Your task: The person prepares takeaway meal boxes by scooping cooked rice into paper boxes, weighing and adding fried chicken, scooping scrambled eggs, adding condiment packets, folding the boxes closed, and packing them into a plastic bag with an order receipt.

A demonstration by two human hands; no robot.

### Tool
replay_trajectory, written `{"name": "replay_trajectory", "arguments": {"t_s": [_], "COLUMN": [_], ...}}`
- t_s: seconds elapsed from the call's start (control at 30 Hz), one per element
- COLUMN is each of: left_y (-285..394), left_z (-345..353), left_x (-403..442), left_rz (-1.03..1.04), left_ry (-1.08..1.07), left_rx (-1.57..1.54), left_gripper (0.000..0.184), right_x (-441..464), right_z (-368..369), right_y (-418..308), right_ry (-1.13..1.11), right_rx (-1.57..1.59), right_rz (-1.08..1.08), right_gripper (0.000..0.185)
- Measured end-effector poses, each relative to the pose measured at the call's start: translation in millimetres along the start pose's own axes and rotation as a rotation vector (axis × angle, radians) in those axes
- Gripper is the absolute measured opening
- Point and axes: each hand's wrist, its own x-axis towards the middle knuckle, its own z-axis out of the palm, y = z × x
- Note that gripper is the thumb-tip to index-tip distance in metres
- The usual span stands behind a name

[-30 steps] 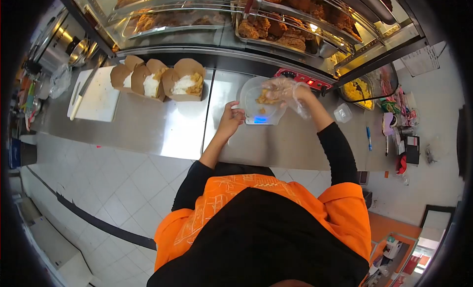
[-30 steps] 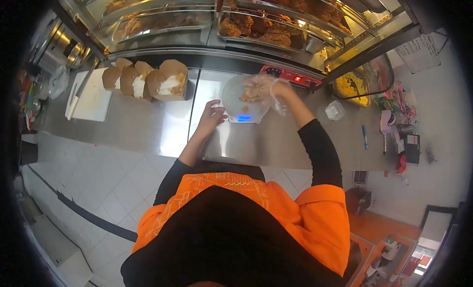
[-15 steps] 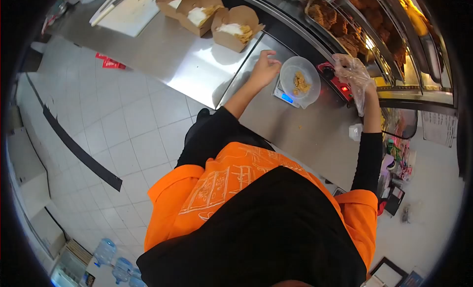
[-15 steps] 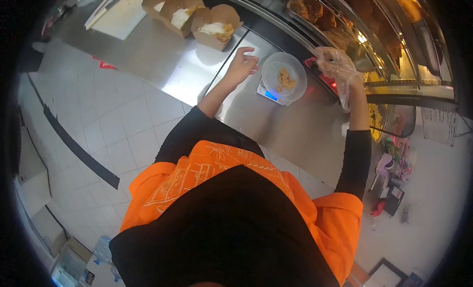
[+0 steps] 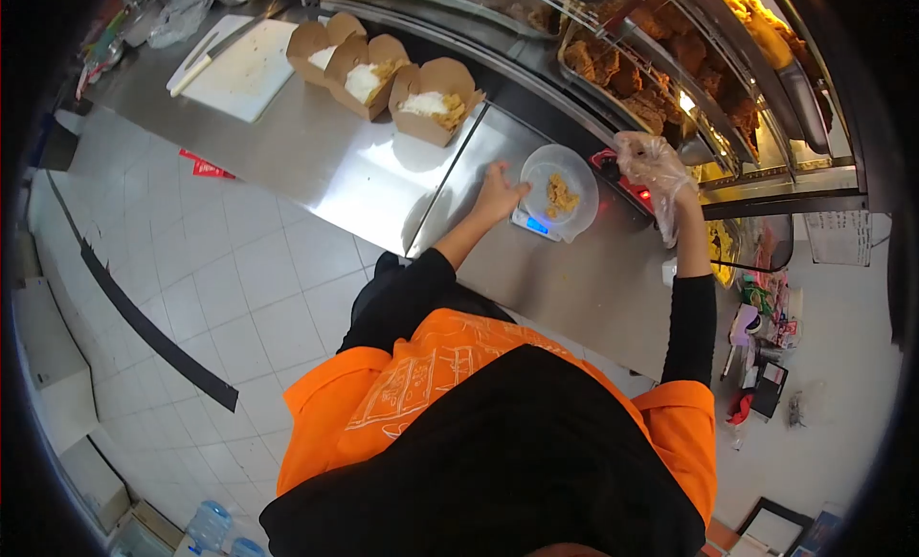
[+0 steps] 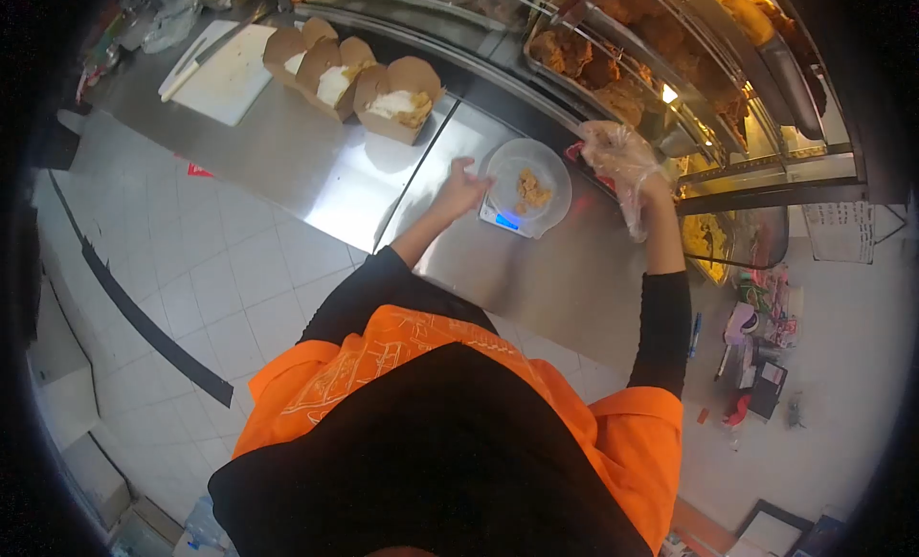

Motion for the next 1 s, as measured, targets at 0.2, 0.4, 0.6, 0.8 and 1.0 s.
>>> {"name": "replay_trajectory", "arguments": {"t_s": [0.2,0.4,0.6,0.8,1.0], "left_y": [-17.5,107.2,180.7,190.2,193.0], "left_z": [-11.8,-181.1,-343.8,-386.8,-339.0], "left_x": [29.6,-9.6,13.6,92.2,117.8], "left_rz": [0.083,-0.007,0.148,0.252,0.287], "left_ry": [-0.442,-0.365,0.272,0.633,0.535], "left_rx": [0.186,-0.191,0.311,1.095,1.351], "left_gripper": [0.029,0.025,0.034,0.044,0.045], "right_x": [-12.5,-61.2,-77.5,-62.8,-65.0], "right_z": [4.5,23.0,45.7,75.2,86.9], "right_y": [-4.6,-5.1,24.7,45.8,29.7], "right_ry": [0.041,0.215,0.32,0.405,0.45], "right_rx": [-0.175,0.245,0.364,0.449,0.318], "right_rz": [-0.019,-0.207,-0.164,-0.136,-0.102], "right_gripper": [0.034,0.046,0.044,0.032,0.035]}}
